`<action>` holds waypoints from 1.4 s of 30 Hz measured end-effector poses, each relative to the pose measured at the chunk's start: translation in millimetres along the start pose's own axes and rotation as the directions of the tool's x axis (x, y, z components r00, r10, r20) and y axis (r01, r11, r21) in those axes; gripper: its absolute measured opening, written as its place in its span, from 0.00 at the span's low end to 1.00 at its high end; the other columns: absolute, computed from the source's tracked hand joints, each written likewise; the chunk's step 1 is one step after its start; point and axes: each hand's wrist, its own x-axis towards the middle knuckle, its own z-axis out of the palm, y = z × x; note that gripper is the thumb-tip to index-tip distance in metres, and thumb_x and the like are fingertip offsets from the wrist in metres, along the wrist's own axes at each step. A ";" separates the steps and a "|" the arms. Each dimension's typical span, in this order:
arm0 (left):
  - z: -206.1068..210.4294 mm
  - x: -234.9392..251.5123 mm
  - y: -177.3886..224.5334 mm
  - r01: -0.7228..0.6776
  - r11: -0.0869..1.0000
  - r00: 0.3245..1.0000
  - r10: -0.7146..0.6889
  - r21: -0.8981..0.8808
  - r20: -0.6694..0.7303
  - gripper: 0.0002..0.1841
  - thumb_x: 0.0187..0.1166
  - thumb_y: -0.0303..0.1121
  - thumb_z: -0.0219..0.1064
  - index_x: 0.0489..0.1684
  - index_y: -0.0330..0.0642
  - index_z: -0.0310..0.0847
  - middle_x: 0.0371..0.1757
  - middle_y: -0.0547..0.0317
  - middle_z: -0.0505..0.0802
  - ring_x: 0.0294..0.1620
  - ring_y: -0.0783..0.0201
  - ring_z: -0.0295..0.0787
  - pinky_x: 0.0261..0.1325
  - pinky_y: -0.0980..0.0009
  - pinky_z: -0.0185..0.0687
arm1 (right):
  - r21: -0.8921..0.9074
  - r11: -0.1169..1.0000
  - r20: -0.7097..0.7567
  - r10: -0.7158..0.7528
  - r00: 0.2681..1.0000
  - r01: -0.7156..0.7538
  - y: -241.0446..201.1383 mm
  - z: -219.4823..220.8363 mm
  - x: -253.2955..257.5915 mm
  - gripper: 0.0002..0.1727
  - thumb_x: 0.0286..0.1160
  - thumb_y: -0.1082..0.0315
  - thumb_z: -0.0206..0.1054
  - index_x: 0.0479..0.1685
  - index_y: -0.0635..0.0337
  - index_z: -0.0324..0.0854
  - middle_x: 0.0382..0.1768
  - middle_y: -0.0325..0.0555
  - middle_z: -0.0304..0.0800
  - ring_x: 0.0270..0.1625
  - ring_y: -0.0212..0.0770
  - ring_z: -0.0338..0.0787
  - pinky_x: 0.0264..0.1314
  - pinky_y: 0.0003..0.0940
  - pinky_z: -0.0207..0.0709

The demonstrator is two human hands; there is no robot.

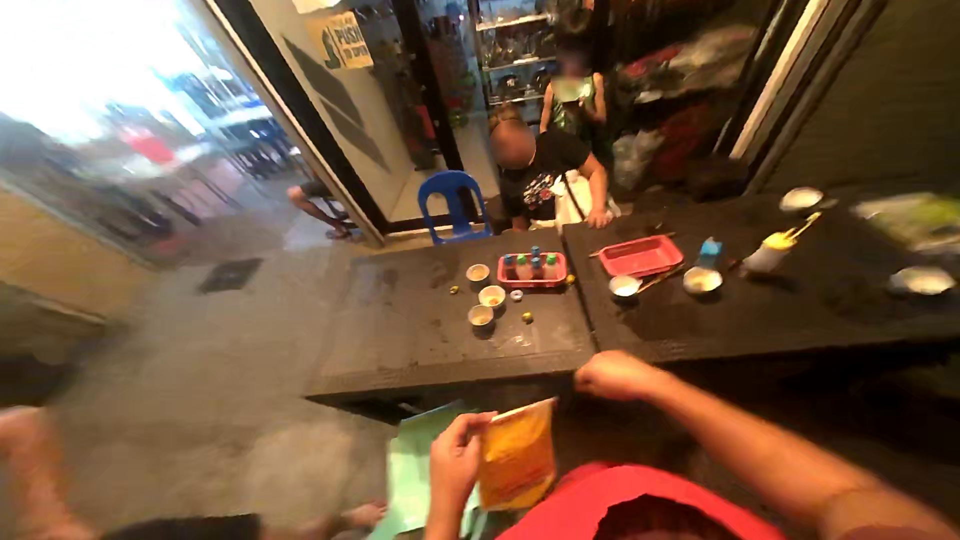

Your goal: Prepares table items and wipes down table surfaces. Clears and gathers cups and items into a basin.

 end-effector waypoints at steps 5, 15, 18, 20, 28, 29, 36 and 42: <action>-0.4 15.2 -3.5 -0.140 0.977 0.982 0.115 0.163 0.150 0.12 0.74 0.19 0.66 0.48 0.38 0.94 0.51 0.56 0.98 0.53 0.65 0.96 0.63 0.63 0.91 | 0.281 0.916 -0.140 -0.255 0.957 0.285 -39.3 -7.0 20.1 0.37 0.73 0.53 0.78 0.83 0.53 0.73 0.71 0.55 0.86 0.73 0.56 0.85 0.80 0.63 0.71; 26.5 38.5 -14.6 -0.143 0.982 0.983 0.127 0.125 0.132 0.08 0.72 0.28 0.72 0.41 0.35 0.94 0.43 0.52 0.97 0.49 0.62 0.94 0.60 0.62 0.88 | 0.211 0.940 0.044 -0.283 0.958 0.268 -24.5 11.3 39.2 0.16 0.82 0.69 0.66 0.64 0.64 0.86 0.55 0.65 0.92 0.62 0.66 0.89 0.68 0.70 0.75; 42.8 43.2 -13.4 -0.158 0.982 0.974 0.138 0.105 0.179 0.06 0.74 0.26 0.70 0.36 0.37 0.95 0.38 0.57 0.96 0.45 0.66 0.94 0.58 0.66 0.89 | 0.329 0.919 0.146 -0.279 0.949 0.219 -0.5 11.8 29.3 0.24 0.85 0.61 0.67 0.76 0.60 0.78 0.62 0.64 0.89 0.67 0.62 0.87 0.74 0.66 0.73; 54.2 50.0 -10.0 -0.107 0.994 0.960 0.101 0.009 0.261 0.11 0.75 0.30 0.69 0.47 0.34 0.92 0.49 0.53 0.95 0.56 0.63 0.92 0.66 0.64 0.86 | 0.306 0.933 0.141 -0.242 0.960 0.190 13.0 8.3 25.0 0.19 0.88 0.66 0.60 0.72 0.61 0.82 0.60 0.66 0.90 0.66 0.64 0.88 0.72 0.67 0.73; 118.4 83.1 17.7 -0.142 0.980 0.967 0.107 0.139 0.231 0.06 0.73 0.26 0.72 0.39 0.35 0.94 0.42 0.52 0.97 0.49 0.59 0.95 0.61 0.59 0.89 | 0.343 0.917 0.104 -0.252 0.962 0.203 69.1 -5.8 12.9 0.20 0.87 0.64 0.63 0.72 0.60 0.82 0.59 0.63 0.91 0.64 0.62 0.89 0.71 0.66 0.75; 125.8 86.9 19.5 -0.165 0.973 0.969 0.130 0.159 0.211 0.05 0.73 0.25 0.71 0.35 0.35 0.94 0.39 0.52 0.97 0.45 0.60 0.95 0.58 0.60 0.90 | 0.340 0.923 0.117 -0.230 0.966 0.178 77.6 -9.7 9.2 0.22 0.87 0.61 0.64 0.76 0.57 0.80 0.61 0.62 0.90 0.66 0.61 0.89 0.73 0.66 0.74; 155.8 109.7 29.4 0.036 0.999 0.902 -0.031 -0.003 0.431 0.37 0.67 0.49 0.79 0.75 0.37 0.78 0.69 0.49 0.89 0.69 0.57 0.87 0.73 0.56 0.82 | 0.292 0.937 0.075 -0.221 0.973 0.190 128.7 -34.2 -10.8 0.18 0.86 0.74 0.57 0.67 0.59 0.87 0.59 0.60 0.93 0.66 0.59 0.90 0.74 0.63 0.75; 174.4 125.5 41.9 0.182 0.936 0.675 -0.343 0.302 0.654 0.11 0.78 0.29 0.69 0.52 0.33 0.91 0.50 0.37 0.95 0.56 0.40 0.92 0.65 0.38 0.81 | 0.471 0.839 -0.004 -0.307 0.952 0.273 169.2 -46.7 -12.4 0.19 0.86 0.75 0.55 0.67 0.63 0.87 0.65 0.57 0.91 0.69 0.49 0.89 0.79 0.51 0.76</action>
